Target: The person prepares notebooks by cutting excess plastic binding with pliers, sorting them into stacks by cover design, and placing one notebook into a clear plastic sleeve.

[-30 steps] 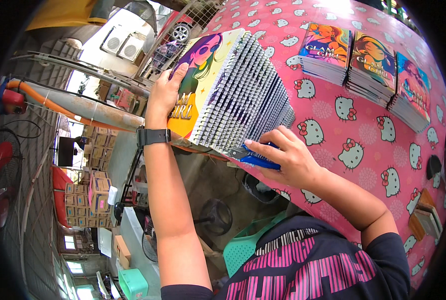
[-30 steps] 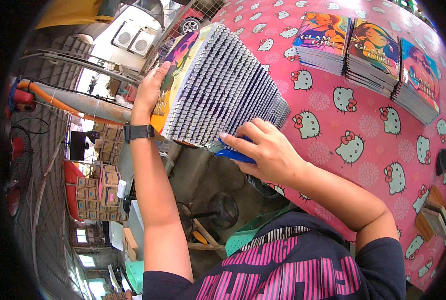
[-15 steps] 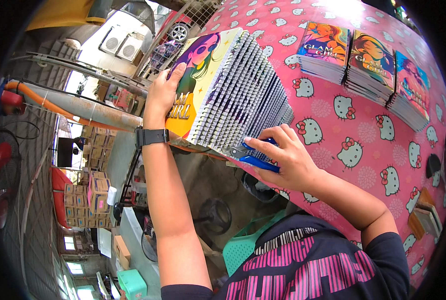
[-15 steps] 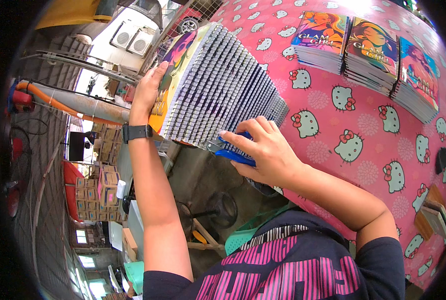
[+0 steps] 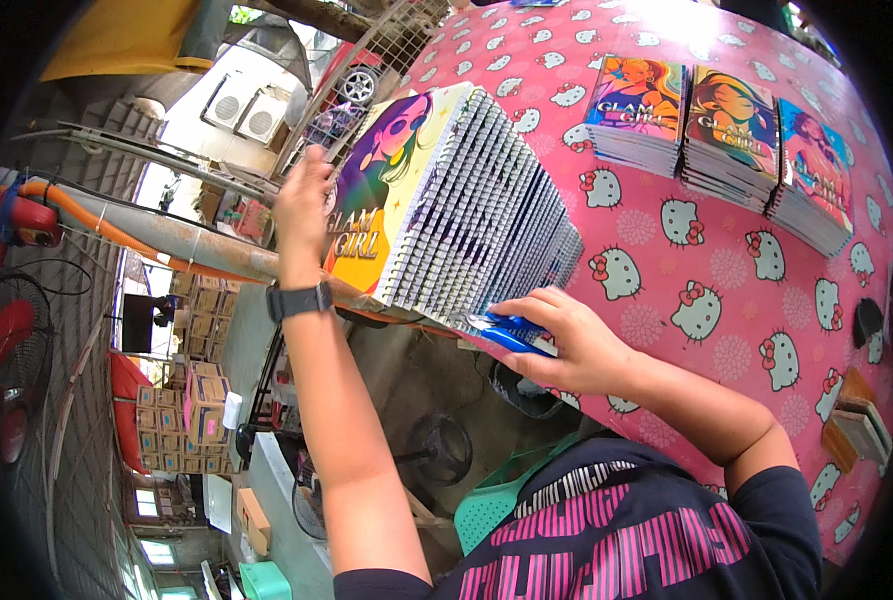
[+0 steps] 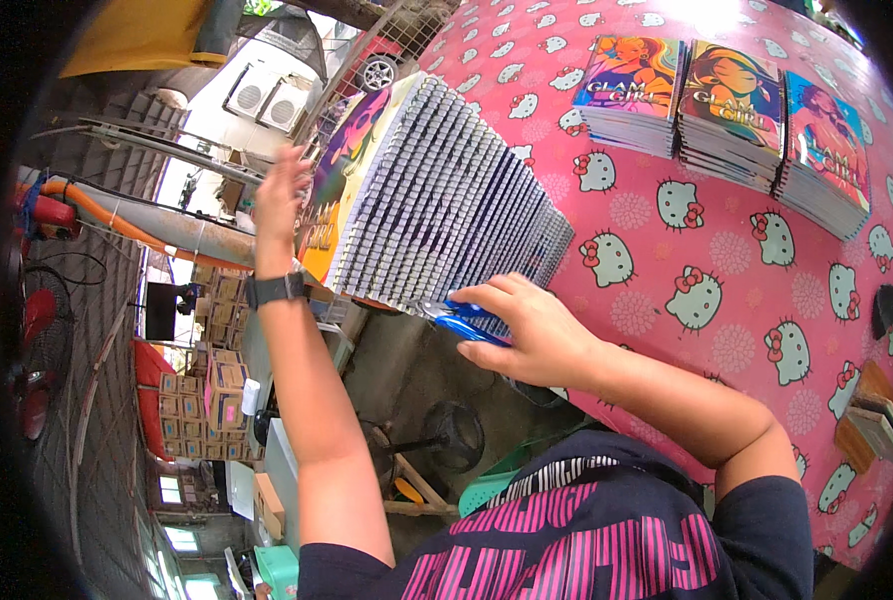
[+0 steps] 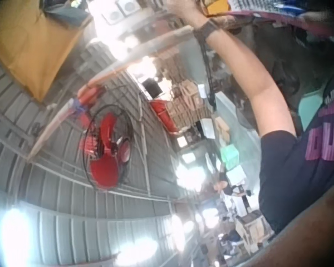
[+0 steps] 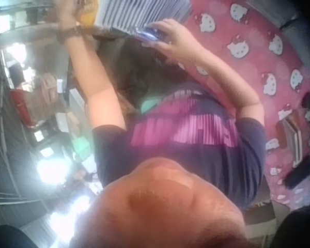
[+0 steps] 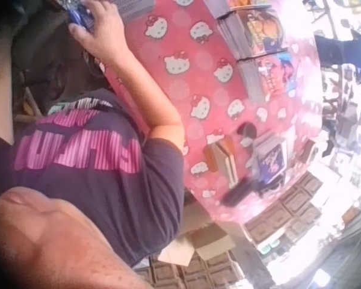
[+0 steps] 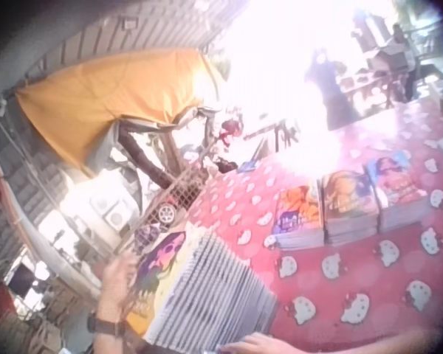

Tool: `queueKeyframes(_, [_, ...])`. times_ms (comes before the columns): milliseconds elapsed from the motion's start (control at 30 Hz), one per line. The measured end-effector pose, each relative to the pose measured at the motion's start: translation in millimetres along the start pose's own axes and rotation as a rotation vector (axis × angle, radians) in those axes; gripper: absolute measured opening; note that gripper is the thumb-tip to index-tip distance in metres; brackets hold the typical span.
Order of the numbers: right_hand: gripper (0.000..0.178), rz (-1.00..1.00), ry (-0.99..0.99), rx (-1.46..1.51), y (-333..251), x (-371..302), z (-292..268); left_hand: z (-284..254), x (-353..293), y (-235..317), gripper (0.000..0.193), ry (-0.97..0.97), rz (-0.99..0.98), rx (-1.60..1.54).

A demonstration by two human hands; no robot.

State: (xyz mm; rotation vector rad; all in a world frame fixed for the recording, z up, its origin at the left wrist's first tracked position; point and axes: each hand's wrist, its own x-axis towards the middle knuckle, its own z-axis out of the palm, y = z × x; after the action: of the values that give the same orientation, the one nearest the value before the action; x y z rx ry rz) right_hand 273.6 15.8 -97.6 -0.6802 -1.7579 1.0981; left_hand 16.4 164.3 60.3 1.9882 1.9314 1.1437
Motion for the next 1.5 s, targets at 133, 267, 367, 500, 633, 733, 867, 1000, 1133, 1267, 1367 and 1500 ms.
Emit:
queueKeyframes(133, [0.059, -0.189, 0.154, -0.336, 9, -6, -4, -32, -12, -24, 0.063, 0.295, -0.118, -0.434])
queueKeyframes(267, [0.059, -0.303, 0.223, -0.446, 12, 1, 6, -2, -40, -52, 0.063, 0.138, -0.082, -0.878])
queueKeyframes(367, [0.059, -0.34, 0.237, -0.537, 19, 2, 8, 20, -58, -45, 0.056, 0.051, -0.094, -1.147])
queueKeyframes(500, [0.051, -0.301, 0.171, -0.349, 21, 2, 5, 30, -65, -43, 0.041, 0.103, -0.167, -1.207])
queueKeyframes(633, [0.037, 0.399, -0.277, 0.613, 18, 7, -7, 30, -69, -42, 0.042, 0.126, -0.121, -1.139])
queueKeyframes(733, [0.037, 0.442, -0.283, 0.605, 11, 8, -11, 27, -67, -47, 0.043, 0.121, -0.117, -1.12])
queueKeyframes(867, [0.048, -0.063, 0.066, -0.189, 9, -5, -3, 28, -66, -46, 0.043, 0.132, -0.151, -1.159])
queueKeyframes(1000, [0.055, -0.233, 0.171, -0.394, 15, -5, 2, 29, -67, -46, 0.044, 0.133, -0.162, -1.157])
queueKeyframes(1133, [0.049, -0.297, 0.185, -0.541, 18, -4, 4, 29, -67, -45, 0.045, 0.163, -0.151, -1.101])
queueKeyframes(1267, [0.034, 0.098, -0.096, 0.138, 16, -4, 0, 28, -67, -46, 0.045, 0.105, -0.148, -1.17])
queueKeyframes(1367, [0.035, 0.53, -0.306, 0.762, 17, 0, -2, 26, -65, -50, 0.046, 0.091, -0.132, -1.153])
queueKeyframes(1500, [0.043, -0.108, 0.096, -0.199, 20, -7, 7, 30, -69, -38, 0.051, 0.124, -0.183, -1.132])
